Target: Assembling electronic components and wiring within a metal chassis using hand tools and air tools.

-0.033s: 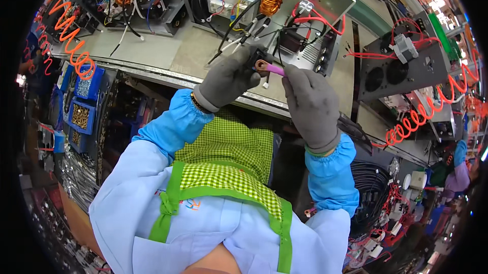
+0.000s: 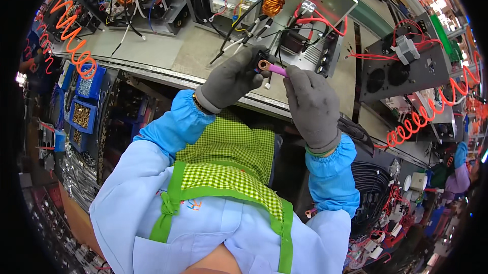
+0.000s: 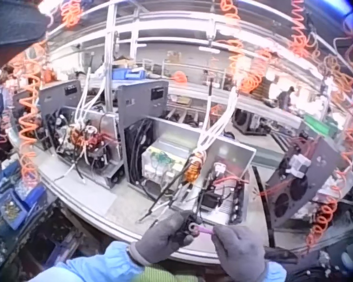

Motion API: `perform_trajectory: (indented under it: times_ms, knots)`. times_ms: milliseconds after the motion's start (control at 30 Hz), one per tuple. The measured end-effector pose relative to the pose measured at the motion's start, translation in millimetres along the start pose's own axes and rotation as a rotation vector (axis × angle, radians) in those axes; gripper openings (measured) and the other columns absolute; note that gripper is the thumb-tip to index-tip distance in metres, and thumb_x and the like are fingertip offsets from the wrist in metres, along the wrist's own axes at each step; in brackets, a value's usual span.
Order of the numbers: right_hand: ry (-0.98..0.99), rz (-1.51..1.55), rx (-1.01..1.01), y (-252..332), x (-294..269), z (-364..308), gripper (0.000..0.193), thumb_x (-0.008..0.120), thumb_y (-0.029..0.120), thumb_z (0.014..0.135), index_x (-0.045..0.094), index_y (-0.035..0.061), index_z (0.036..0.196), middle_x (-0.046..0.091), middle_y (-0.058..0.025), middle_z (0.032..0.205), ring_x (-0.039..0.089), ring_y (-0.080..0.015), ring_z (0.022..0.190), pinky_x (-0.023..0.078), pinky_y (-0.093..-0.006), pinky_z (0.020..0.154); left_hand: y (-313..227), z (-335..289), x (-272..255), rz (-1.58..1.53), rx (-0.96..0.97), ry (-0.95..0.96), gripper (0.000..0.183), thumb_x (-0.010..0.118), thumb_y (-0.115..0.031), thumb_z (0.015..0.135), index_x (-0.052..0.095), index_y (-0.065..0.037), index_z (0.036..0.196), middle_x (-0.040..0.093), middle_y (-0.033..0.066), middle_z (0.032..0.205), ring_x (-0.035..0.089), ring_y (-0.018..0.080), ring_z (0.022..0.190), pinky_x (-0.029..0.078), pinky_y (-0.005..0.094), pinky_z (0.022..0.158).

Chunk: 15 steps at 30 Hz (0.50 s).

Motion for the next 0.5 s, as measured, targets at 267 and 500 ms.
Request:
perform_trajectory:
  times_ms: [267,500]
  knots:
    - [0.015,0.086,0.051,11.1,28.6,-7.1,0.020,0.064,0.009,0.083,0.057,0.0049,0.101,0.061,-0.0132,0.081,0.061,-0.0307,0.073,0.048,-0.0403,0.063,18.2,-7.0,7.5,0.144,0.038,-0.093,0.052,0.063,-0.028,0.090,0.043,-0.002,0.129,0.055,0.0070,0.115,0.056,0.0166,0.105,0.050,0.0299,0.087]
    - [0.343,0.353,0.170,-22.6,30.3,-43.0,0.023,0.059,0.018,0.088,0.058,0.0005,0.103,0.060,-0.0182,0.079,0.058,-0.0350,0.069,0.045,-0.0408,0.062,7.8,-14.8,3.0,0.374,0.049,-0.143,0.047,0.063,-0.022,0.089,0.048,-0.002,0.129,0.060,0.0078,0.113,0.059,0.0135,0.098,0.050,0.0277,0.084]
Point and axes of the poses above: each hand's wrist, its own z-axis towards the middle knuckle, its own x-axis out of the palm, y = z × x, the point moved 6 cm from there along z, towards the middle knuckle
